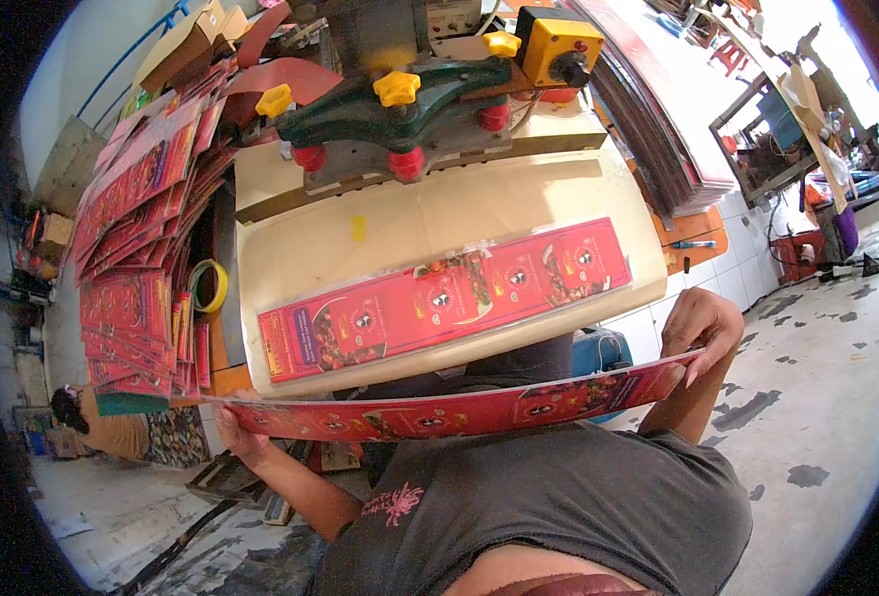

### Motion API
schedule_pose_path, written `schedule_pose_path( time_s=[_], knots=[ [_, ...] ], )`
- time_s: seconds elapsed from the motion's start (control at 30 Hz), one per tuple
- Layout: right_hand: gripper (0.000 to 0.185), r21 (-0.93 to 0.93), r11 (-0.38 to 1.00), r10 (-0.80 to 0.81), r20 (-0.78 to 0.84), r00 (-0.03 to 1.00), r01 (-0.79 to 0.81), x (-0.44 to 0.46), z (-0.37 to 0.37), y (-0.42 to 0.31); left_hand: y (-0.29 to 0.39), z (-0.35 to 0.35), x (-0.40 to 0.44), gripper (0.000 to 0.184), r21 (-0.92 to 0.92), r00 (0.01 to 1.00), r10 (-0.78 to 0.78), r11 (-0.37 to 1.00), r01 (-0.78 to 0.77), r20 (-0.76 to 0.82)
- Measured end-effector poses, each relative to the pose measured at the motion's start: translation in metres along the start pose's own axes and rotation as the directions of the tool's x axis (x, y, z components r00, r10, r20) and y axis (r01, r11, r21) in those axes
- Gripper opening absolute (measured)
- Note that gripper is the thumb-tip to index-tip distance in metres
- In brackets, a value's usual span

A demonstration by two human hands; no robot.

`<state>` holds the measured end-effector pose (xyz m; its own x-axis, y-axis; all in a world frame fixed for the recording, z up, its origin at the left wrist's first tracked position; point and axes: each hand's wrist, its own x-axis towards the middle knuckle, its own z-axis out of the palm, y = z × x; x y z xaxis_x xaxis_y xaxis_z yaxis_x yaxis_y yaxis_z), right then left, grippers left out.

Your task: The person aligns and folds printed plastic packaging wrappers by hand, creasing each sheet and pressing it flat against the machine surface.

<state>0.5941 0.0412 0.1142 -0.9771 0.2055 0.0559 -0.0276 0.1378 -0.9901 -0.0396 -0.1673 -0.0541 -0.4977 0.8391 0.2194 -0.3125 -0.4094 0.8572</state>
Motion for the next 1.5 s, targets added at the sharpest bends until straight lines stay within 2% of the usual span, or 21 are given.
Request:
schedule_pose_path(
  time_s=[0.33,0.4,0.43,0.47,0.5,0.53,0.57,0.6,0.63,0.73,0.77,0.8,0.87,0.9,0.97,1.07,1.2,1.27,1.33,1.5],
  knots=[
    [0.033,-0.010,1.000,0.021,0.012,1.000,-0.021,0.001,-0.001,-0.003,0.002,-0.003,-0.002,0.031,-0.014,1.000,-0.023,1.000,0.024,0.013],
    [0.041,-0.031,1.000,-0.009,-0.174,0.985,0.004,-0.012,0.002,0.006,0.000,-0.001,-0.001,0.031,0.009,0.999,-0.033,0.999,0.034,-0.011],
    [0.041,-0.031,1.000,-0.008,-0.174,0.985,0.003,-0.016,0.006,0.008,-0.004,-0.002,0.001,0.035,-0.008,0.990,-0.032,0.999,0.032,-0.137],
    [0.040,-0.111,0.993,-0.014,-0.449,0.893,-0.041,-0.018,0.012,0.009,-0.008,-0.003,0.002,0.039,-0.025,0.965,-0.033,0.999,0.027,-0.261],
    [0.039,-0.176,0.979,-0.044,-0.685,0.727,-0.106,-0.018,0.015,0.008,-0.011,-0.006,0.005,0.039,-0.026,0.964,-0.033,0.999,0.027,-0.263],
    [0.039,-0.178,0.978,-0.046,-0.683,0.729,-0.105,-0.017,0.014,0.005,-0.013,-0.009,0.009,0.043,-0.060,0.988,-0.070,0.996,0.062,-0.139],
    [0.036,-0.133,0.977,0.008,-0.766,0.643,-0.170,-0.016,0.014,0.000,-0.015,-0.010,0.013,0.048,-0.089,0.995,-0.103,0.991,0.101,-0.012],
    [0.034,-0.081,0.970,0.058,-0.835,0.546,-0.228,-0.015,0.013,-0.004,-0.013,0.002,0.016,0.048,-0.090,0.995,-0.100,0.991,0.099,-0.014],
    [0.029,-0.060,0.981,0.046,-0.856,0.515,-0.186,-0.009,0.014,-0.006,-0.008,0.024,0.017,0.050,-0.049,0.995,-0.082,0.996,0.079,-0.050],
    [0.027,-0.117,0.980,-0.001,-0.814,0.581,-0.163,-0.010,0.012,-0.009,-0.006,0.035,0.018,0.051,-0.010,0.995,-0.079,0.997,0.078,-0.063],
    [0.023,-0.120,0.986,-0.009,-0.733,0.681,-0.117,-0.012,0.009,-0.010,-0.006,0.035,0.018,0.051,-0.010,0.994,-0.097,0.995,0.097,-0.042],
    [0.023,-0.121,0.986,-0.009,-0.733,0.681,-0.117,-0.010,0.010,-0.011,-0.007,0.036,0.018,0.051,-0.011,0.994,-0.097,0.995,0.097,-0.042],
    [0.023,-0.067,0.994,0.028,-0.585,0.810,-0.083,-0.004,0.013,-0.013,-0.008,0.042,0.015,0.054,0.012,0.998,-0.070,0.997,0.070,0.005],
    [0.021,-0.100,0.989,0.037,-0.537,0.843,-0.108,-0.003,0.012,-0.014,-0.007,0.050,0.015,0.054,0.013,0.997,-0.073,0.997,0.073,0.006],
    [0.020,-0.098,0.989,0.047,-0.505,0.862,-0.111,-0.003,0.013,-0.014,-0.004,0.067,0.016,0.050,0.072,0.999,-0.044,0.996,0.043,0.009],
    [0.019,-0.100,0.990,0.045,-0.448,0.893,-0.100,-0.001,0.012,-0.018,-0.001,0.065,0.014,0.045,0.102,0.995,-0.080,0.992,0.073,0.067],
    [0.019,-0.100,0.990,0.063,-0.300,0.952,-0.097,0.000,0.007,-0.025,-0.001,0.069,0.014,0.042,0.109,0.998,-0.055,0.993,0.051,0.039],
    [0.021,-0.098,0.990,0.073,-0.246,0.966,-0.100,0.003,0.006,-0.025,-0.003,0.057,0.015,0.044,0.028,0.980,-0.085,0.996,0.082,0.178],
    [0.020,-0.078,0.997,-0.015,-0.207,0.978,-0.001,0.004,0.007,-0.020,-0.005,0.055,0.013,0.046,0.045,0.986,-0.083,0.996,0.078,0.147],
    [0.017,-0.081,0.997,0.005,-0.167,0.986,-0.018,0.002,0.005,-0.019,-0.003,0.063,0.013,0.050,0.059,0.995,-0.061,0.997,0.056,0.085]
  ],
)
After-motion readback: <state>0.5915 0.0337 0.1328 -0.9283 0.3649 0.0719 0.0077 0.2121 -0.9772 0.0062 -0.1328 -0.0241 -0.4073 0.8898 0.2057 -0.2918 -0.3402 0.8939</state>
